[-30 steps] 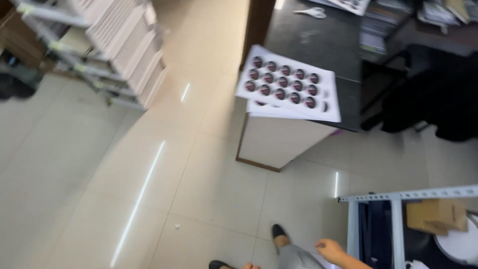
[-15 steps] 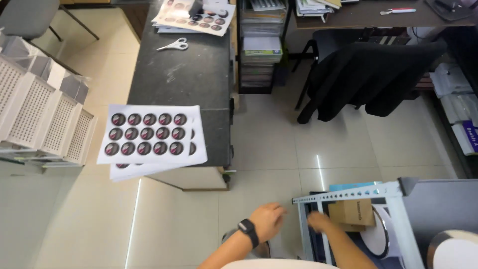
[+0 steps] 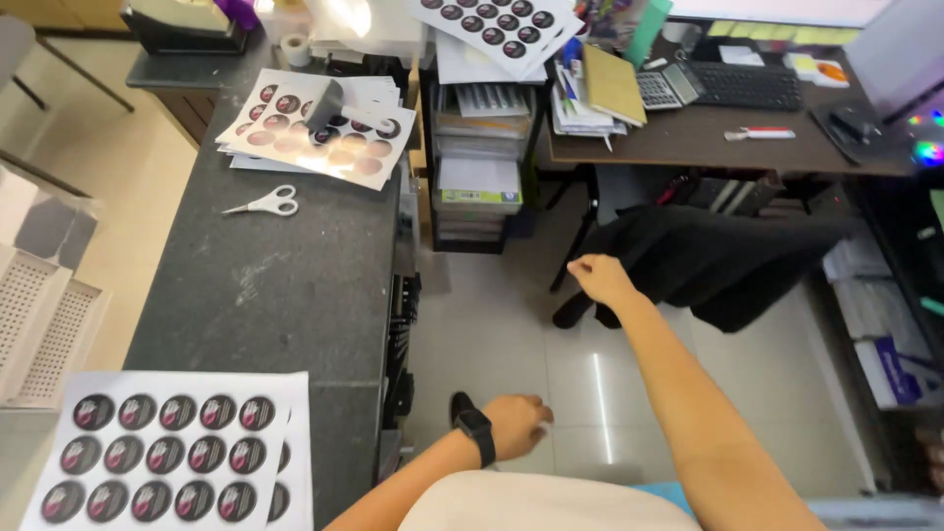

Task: Operating a sticker cutting machine and peeling the excess material from the sticker sheets.

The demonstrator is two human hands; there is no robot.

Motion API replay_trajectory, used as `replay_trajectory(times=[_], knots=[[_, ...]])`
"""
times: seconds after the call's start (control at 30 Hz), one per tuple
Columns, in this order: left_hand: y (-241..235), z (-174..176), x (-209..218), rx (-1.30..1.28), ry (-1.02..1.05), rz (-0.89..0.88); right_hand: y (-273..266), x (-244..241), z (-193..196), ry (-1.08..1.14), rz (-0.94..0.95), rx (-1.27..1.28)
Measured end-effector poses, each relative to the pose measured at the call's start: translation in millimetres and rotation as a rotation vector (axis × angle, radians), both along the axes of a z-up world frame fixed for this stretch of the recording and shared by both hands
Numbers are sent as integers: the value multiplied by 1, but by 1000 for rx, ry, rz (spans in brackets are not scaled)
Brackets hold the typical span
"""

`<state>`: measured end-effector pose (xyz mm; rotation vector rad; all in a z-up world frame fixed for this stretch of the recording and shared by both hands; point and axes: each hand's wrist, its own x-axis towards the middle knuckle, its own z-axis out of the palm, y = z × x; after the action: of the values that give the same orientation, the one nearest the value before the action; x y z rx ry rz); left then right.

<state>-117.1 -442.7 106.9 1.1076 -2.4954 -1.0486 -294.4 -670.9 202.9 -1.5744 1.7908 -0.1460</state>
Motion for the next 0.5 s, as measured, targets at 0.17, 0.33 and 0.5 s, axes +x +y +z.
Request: replay_trajectory(times=[0.17,0.33,0.5], knots=[[-125,27,21,-53,-28,175,-153,43,14,-55,143,-287],[-192,42,26,0,121,321,-328,90,-4,-138,413,-880],[-239,26,43,29,48,582,-448,125,44,144,688,-727]])
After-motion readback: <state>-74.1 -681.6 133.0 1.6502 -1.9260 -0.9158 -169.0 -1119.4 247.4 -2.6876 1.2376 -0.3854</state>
